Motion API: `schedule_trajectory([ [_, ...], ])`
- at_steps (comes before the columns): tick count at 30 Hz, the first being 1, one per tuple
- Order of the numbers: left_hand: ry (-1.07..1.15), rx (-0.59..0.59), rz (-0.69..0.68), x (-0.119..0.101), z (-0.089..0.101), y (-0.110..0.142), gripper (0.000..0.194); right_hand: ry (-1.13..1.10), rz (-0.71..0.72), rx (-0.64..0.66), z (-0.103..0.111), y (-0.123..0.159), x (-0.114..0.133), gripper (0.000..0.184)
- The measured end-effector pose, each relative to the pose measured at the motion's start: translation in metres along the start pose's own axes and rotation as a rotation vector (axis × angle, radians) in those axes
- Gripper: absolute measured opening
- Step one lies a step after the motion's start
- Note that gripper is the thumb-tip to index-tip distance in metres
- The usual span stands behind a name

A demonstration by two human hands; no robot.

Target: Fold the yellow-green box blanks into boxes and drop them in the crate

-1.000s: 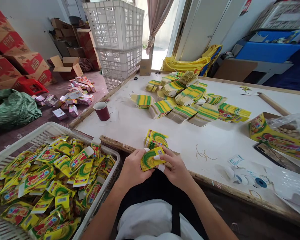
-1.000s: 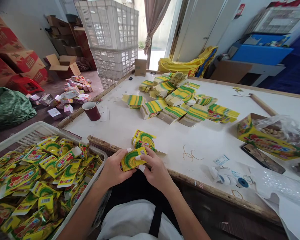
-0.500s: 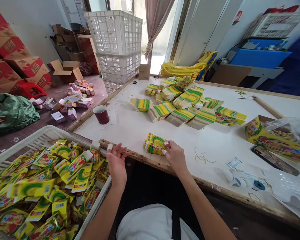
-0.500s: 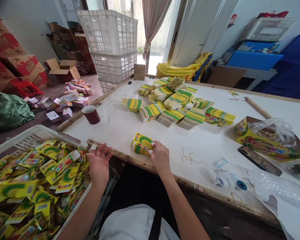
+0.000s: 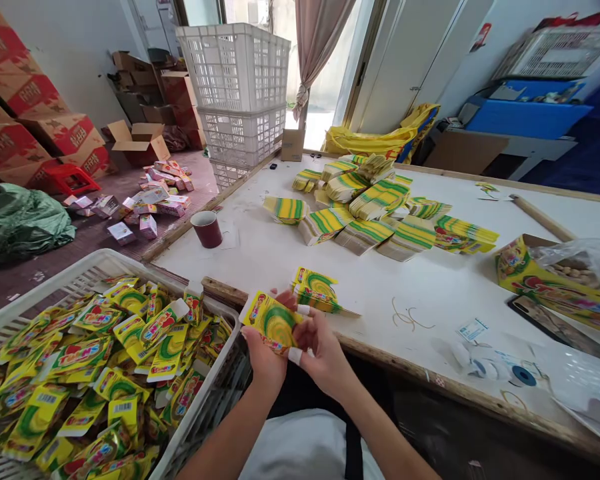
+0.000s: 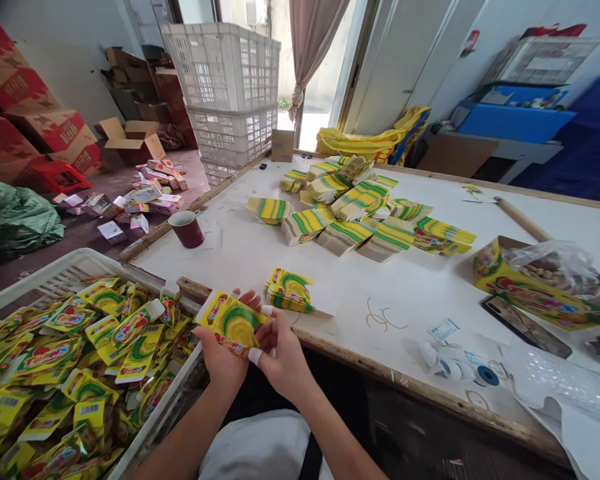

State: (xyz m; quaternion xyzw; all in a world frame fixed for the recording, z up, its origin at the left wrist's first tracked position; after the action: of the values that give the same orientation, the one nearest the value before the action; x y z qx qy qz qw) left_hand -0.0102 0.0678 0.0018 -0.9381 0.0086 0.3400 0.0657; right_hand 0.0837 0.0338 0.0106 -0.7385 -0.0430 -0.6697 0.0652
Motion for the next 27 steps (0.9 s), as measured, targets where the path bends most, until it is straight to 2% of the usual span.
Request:
schedule_trajectory([
  [3,0.044,-0.069,-0.026,-0.014,-0.004,-0.002,0.073,-0.216,-0.048,0.065,-0.019,0.006,-0.006,0.054],
  [6,0.053,-0.106,-0.033,-0.019,-0.002,-0.004,0.066,-0.296,-0.117,0.153,-0.029,0.008,-0.008,0.055],
  [9,0.001,-0.139,-0.015,-0.012,0.006,-0.002,0.063,-0.192,-0.121,0.146,-0.025,0.008,-0.008,0.049],
  [11,-0.05,-0.135,0.007,-0.006,0.012,0.001,0.061,-0.049,-0.1,0.073,-0.014,0.006,-0.007,0.042],
  [13,-0.114,-0.073,0.02,-0.003,0.012,0.001,0.064,0.064,-0.061,-0.017,0.0,0.005,-0.004,0.034],
  [15,-0.196,0.016,0.022,-0.002,0.009,0.001,0.064,0.082,-0.014,-0.074,0.013,0.003,-0.001,0.029],
  [17,-0.29,0.069,0.032,-0.002,0.006,0.0,0.051,0.039,0.023,-0.091,0.022,0.003,0.0,0.025],
  [19,-0.353,0.057,0.044,-0.002,0.009,-0.002,0.033,0.018,0.039,-0.1,0.03,0.002,0.0,0.018],
  [21,-0.386,0.051,0.065,-0.003,0.013,-0.006,0.026,0.06,0.053,-0.112,0.038,0.003,0.001,0.012],
  [24,-0.432,0.162,0.096,-0.015,0.014,-0.016,0.039,0.336,0.143,-0.174,0.055,0.007,0.012,0.006],
  [27,-0.532,0.359,0.082,-0.042,0.006,-0.025,0.069,0.749,0.354,-0.142,0.06,0.013,0.036,0.02],
])
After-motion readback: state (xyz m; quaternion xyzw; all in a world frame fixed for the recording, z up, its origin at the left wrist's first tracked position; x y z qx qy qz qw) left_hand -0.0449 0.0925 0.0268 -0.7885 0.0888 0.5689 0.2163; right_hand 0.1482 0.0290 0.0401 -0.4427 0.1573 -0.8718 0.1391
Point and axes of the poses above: each hand's wrist, its own y-axis away from the middle knuckle, its own z-axis out of the back of the hand, x = y × z, the point moved 6 cm from there along -y, towards the middle knuckle, and after that the axes turned 9 degrees about x, right-handed, at the moved point
